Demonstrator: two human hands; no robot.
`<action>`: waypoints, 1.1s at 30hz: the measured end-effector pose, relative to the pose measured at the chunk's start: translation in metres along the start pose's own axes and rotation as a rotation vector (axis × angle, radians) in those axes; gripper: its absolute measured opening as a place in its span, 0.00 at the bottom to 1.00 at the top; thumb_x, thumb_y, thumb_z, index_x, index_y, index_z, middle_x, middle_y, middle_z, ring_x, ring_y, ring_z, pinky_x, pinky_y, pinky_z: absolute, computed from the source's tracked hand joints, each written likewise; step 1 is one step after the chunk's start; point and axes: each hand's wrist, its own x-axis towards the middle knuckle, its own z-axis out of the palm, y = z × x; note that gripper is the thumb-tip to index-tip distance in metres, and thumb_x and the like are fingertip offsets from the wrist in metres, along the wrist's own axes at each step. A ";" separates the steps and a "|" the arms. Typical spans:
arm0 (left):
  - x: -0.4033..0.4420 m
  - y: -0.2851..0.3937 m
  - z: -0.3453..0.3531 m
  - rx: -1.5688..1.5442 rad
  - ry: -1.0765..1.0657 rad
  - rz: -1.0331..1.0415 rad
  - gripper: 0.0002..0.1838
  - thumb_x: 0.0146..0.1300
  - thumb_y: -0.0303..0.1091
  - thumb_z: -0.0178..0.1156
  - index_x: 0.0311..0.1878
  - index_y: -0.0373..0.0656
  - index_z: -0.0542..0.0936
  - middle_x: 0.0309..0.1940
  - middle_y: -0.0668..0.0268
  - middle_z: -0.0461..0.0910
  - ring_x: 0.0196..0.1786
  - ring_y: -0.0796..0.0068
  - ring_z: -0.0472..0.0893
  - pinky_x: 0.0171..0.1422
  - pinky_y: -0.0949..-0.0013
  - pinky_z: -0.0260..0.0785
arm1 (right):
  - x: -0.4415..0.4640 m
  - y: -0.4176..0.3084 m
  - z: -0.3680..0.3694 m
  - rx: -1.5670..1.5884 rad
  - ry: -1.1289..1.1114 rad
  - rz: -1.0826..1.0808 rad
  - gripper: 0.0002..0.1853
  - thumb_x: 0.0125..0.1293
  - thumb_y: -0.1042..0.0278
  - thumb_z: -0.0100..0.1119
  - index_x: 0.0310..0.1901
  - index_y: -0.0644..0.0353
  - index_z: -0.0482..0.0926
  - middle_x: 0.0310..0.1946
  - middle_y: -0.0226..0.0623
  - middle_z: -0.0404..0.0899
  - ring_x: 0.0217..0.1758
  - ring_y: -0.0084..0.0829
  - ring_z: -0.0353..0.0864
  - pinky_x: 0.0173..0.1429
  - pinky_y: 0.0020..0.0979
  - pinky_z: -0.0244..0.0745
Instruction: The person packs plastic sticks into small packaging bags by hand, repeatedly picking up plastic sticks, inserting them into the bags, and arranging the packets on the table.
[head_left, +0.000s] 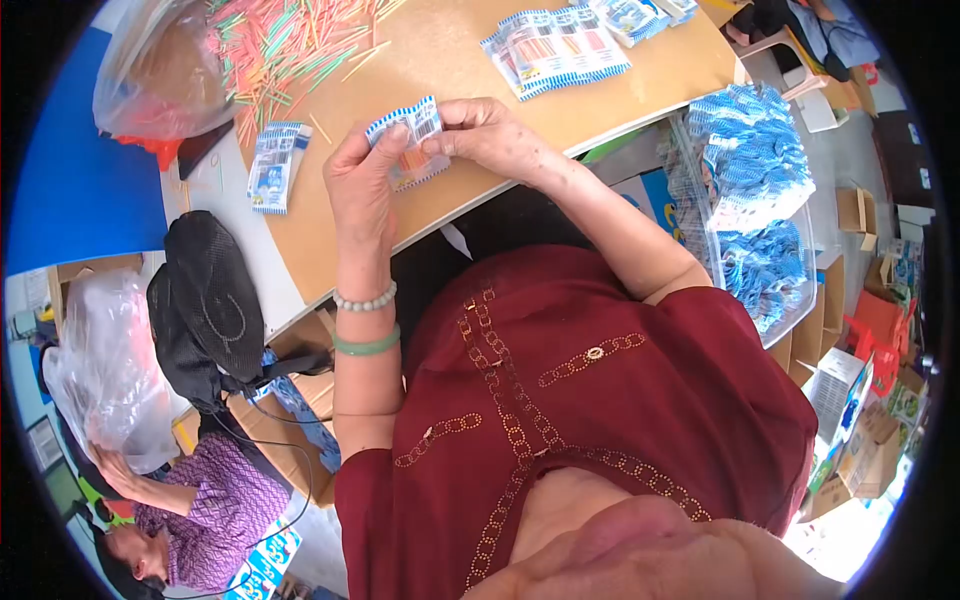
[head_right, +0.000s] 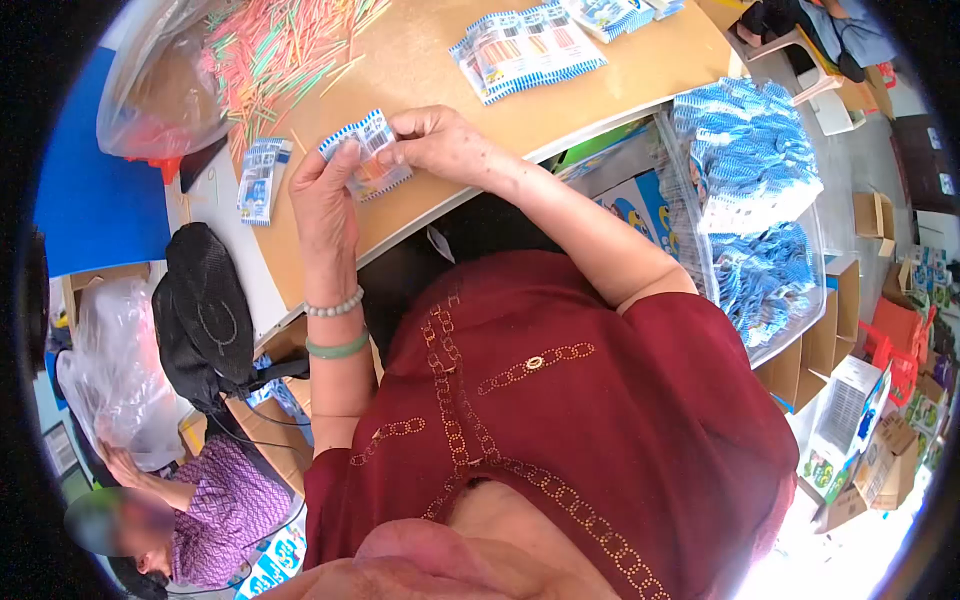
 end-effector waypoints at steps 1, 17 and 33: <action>0.003 -0.004 -0.002 0.028 0.007 0.010 0.09 0.63 0.29 0.60 0.42 0.35 0.81 0.38 0.71 0.79 0.41 0.84 0.74 0.46 0.77 0.66 | -0.002 0.000 0.001 0.053 -0.002 0.012 0.08 0.62 0.74 0.60 0.43 0.63 0.79 0.36 0.27 0.81 0.39 0.17 0.77 0.48 0.22 0.73; 0.017 -0.005 0.029 -0.013 0.150 -0.078 0.08 0.63 0.26 0.58 0.43 0.34 0.81 0.34 0.69 0.80 0.38 0.81 0.77 0.48 0.76 0.68 | -0.029 -0.043 -0.051 -0.783 0.357 -0.015 0.09 0.63 0.61 0.60 0.38 0.58 0.80 0.26 0.22 0.73 0.30 0.16 0.68 0.36 0.23 0.66; 0.016 0.040 -0.116 1.824 0.522 -0.038 0.20 0.55 0.41 0.64 0.49 0.42 0.78 0.46 0.54 0.77 0.52 0.53 0.74 0.55 0.48 0.64 | 0.117 -0.017 0.013 -1.787 -0.030 -0.249 0.22 0.59 0.67 0.55 0.57 0.58 0.71 0.52 0.47 0.74 0.56 0.46 0.73 0.60 0.39 0.68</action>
